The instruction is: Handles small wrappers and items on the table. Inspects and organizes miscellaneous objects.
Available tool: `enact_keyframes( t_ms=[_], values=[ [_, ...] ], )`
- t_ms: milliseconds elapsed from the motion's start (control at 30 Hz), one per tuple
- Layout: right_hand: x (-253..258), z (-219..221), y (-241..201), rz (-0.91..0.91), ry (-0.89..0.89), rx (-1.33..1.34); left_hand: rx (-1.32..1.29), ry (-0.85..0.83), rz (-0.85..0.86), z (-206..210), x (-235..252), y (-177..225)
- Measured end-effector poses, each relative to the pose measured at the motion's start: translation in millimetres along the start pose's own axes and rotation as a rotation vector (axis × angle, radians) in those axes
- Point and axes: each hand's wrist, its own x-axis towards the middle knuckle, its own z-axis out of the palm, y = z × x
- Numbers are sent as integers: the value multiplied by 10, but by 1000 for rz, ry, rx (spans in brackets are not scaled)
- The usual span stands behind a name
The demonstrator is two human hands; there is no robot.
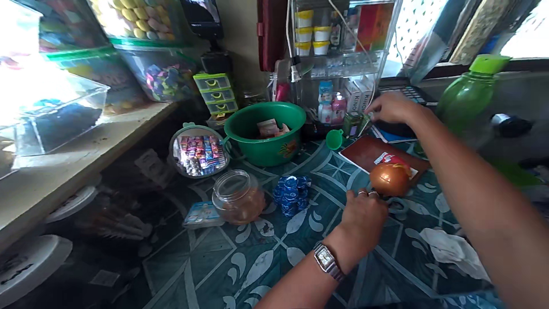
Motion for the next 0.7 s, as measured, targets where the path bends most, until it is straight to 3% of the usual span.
enact_keyframes(
  t_ms=[100,200,367,600,700],
  values=[
    [-154,199,144,-72,-212,-61,3,8,-3,7,-6,-3],
    [-247,388,56,-6,-426,-98,1,-21,-6,-25,-18,-1],
    [-80,769,-26,-50,-93,168,6,-23,-7,-17,-12,8],
    [259,1057,-427,-28,36,255,4,-17,1,-8,-4,-38],
    [191,1021,-553,-116,-24,358,-1,-17,-6,-4,-3,-29]
  ],
)
